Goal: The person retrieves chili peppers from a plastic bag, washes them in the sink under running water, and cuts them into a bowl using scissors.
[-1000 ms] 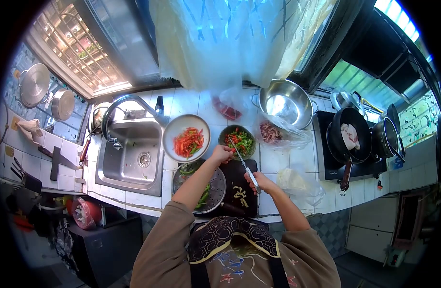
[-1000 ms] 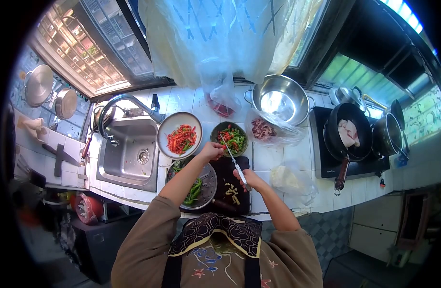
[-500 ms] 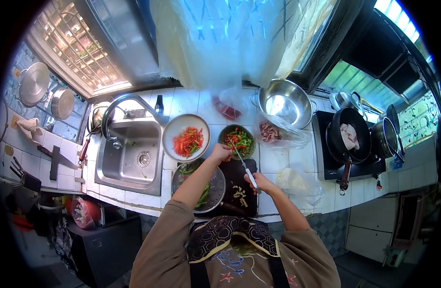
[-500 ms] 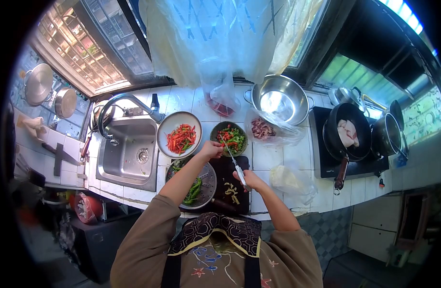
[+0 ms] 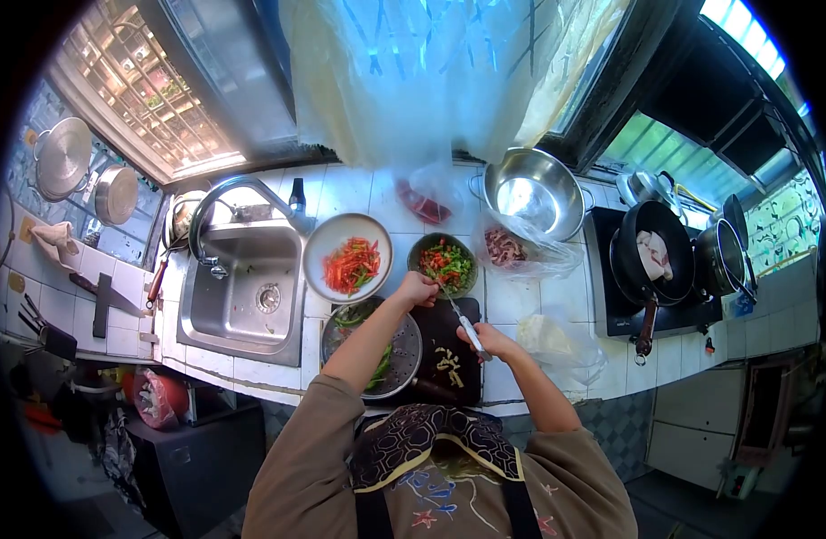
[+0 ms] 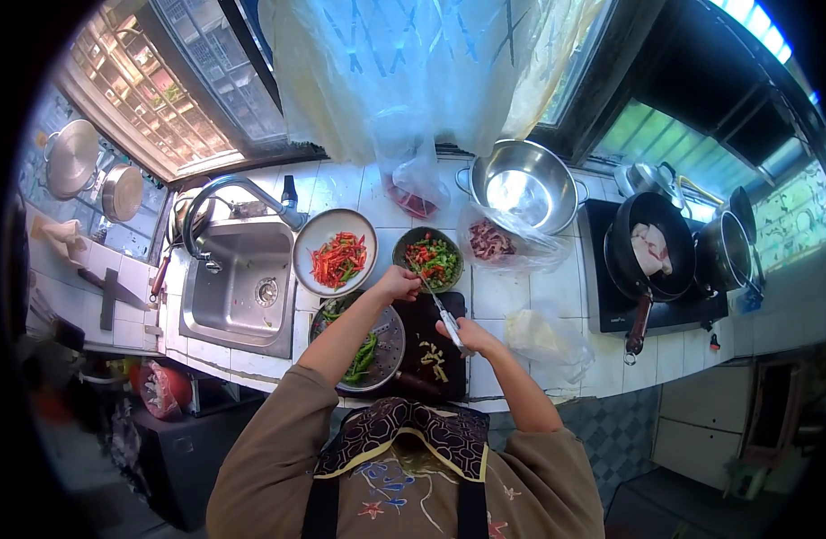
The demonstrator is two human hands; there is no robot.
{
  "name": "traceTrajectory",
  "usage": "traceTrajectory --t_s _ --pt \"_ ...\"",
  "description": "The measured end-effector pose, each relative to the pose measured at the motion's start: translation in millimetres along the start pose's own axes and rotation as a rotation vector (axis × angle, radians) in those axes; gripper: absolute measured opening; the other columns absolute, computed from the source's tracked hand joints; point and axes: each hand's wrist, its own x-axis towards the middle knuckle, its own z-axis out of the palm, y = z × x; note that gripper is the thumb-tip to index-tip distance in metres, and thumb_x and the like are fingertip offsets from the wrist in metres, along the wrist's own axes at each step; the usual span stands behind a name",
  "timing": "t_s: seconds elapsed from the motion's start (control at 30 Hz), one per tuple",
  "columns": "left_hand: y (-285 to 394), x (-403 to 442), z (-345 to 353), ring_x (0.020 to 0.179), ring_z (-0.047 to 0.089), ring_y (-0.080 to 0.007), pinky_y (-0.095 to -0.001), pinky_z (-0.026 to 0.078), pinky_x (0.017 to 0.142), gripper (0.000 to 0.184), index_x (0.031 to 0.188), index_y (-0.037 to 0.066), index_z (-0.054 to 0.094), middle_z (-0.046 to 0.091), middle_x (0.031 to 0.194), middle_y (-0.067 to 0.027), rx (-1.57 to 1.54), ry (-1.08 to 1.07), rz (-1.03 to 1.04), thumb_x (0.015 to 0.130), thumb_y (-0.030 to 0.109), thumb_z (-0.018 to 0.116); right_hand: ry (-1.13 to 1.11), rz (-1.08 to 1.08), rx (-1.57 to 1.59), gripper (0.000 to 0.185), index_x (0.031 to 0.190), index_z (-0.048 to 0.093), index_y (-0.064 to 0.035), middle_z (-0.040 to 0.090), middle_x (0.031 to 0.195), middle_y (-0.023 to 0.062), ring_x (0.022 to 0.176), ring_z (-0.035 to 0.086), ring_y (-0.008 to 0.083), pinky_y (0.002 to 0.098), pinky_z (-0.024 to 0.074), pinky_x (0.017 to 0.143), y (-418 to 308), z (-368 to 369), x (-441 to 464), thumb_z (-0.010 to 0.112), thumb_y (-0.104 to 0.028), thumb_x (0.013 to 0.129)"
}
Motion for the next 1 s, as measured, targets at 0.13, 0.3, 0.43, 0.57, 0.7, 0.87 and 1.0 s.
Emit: traceTrajectory --t_s 0.13,0.3,0.43,0.57,0.7,0.87,1.0 --pt "6 -6 1 0.053 0.055 -0.0139 -0.0281 0.051 0.049 0.014 0.079 -0.003 0.055 0.056 0.063 -0.0067 -0.051 -0.014 -0.117 0.076 0.011 0.056 0.045 0.032 0.023 0.068 0.08 0.051 0.0063 0.052 0.065 0.0096 0.052 0.053 0.0171 0.0278 0.046 0.039 1 3 2 0.054 -0.061 0.065" --pt "3 1 -1 0.052 0.055 -0.0153 -0.0295 0.051 0.049 0.011 0.079 -0.003 0.054 0.054 0.062 -0.0075 -0.113 0.111 -0.09 0.075 0.008 0.055 -0.006 0.021 0.04 0.066 0.079 0.051 0.0054 0.051 0.065 0.0091 0.05 0.053 0.0166 0.0273 0.046 0.04 6 4 4 0.054 -0.059 0.066" --pt "8 -2 2 0.051 0.054 -0.0163 -0.0308 0.051 0.05 0.012 0.084 -0.003 0.053 0.053 0.062 -0.0069 -0.132 0.091 -0.091 0.074 0.005 0.054 0.014 -0.087 0.015 0.063 0.076 0.051 0.0044 0.05 0.061 0.0072 0.047 0.052 0.0157 0.0269 0.0455 0.039 18 8 12 0.054 -0.058 0.067" --pt "9 -2 5 0.051 0.054 -0.017 -0.0315 0.052 0.05 0.014 0.086 -0.004 0.052 0.053 0.063 -0.0076 -0.135 0.032 -0.089 0.074 0.003 0.053 0.036 -0.008 0.045 0.064 0.082 0.049 0.0039 0.051 0.065 0.0072 0.05 0.052 0.0148 0.0264 0.0454 0.04 7 8 6 0.053 -0.058 0.068" --pt "8 2 5 0.052 0.055 -0.0177 -0.0313 0.052 0.049 0.013 0.085 -0.005 0.052 0.053 0.065 -0.0088 -0.174 0.092 -0.107 0.074 0.001 0.052 -0.005 0.061 0.133 0.047 0.074 0.046 -0.0054 0.044 0.057 0.0 0.042 0.046 0.0091 0.023 0.0427 0.039 4 10 2 0.055 -0.051 0.072" --pt "5 5 5 0.053 0.055 -0.0174 -0.0304 0.051 0.048 0.013 0.087 -0.006 0.051 0.054 0.066 -0.0093 -0.207 0.09 -0.082 0.076 0.002 0.051 0.03 -0.033 0.081 0.064 0.077 0.05 0.0035 0.05 0.063 0.0061 0.05 0.052 0.0147 0.0264 0.0452 0.039 1 11 -2 0.053 -0.059 0.067" --pt "10 -1 7 0.053 0.055 -0.0171 -0.03 0.052 0.05 0.015 0.09 -0.007 0.05 0.054 0.067 -0.0093 -0.161 0.042 -0.072 0.078 0.002 0.05 0.036 -0.001 0.082 0.063 0.079 0.05 0.0034 0.049 0.062 0.0056 0.049 0.051 0.0141 0.0262 0.0451 0.04 1 8 2 0.054 -0.058 0.067"
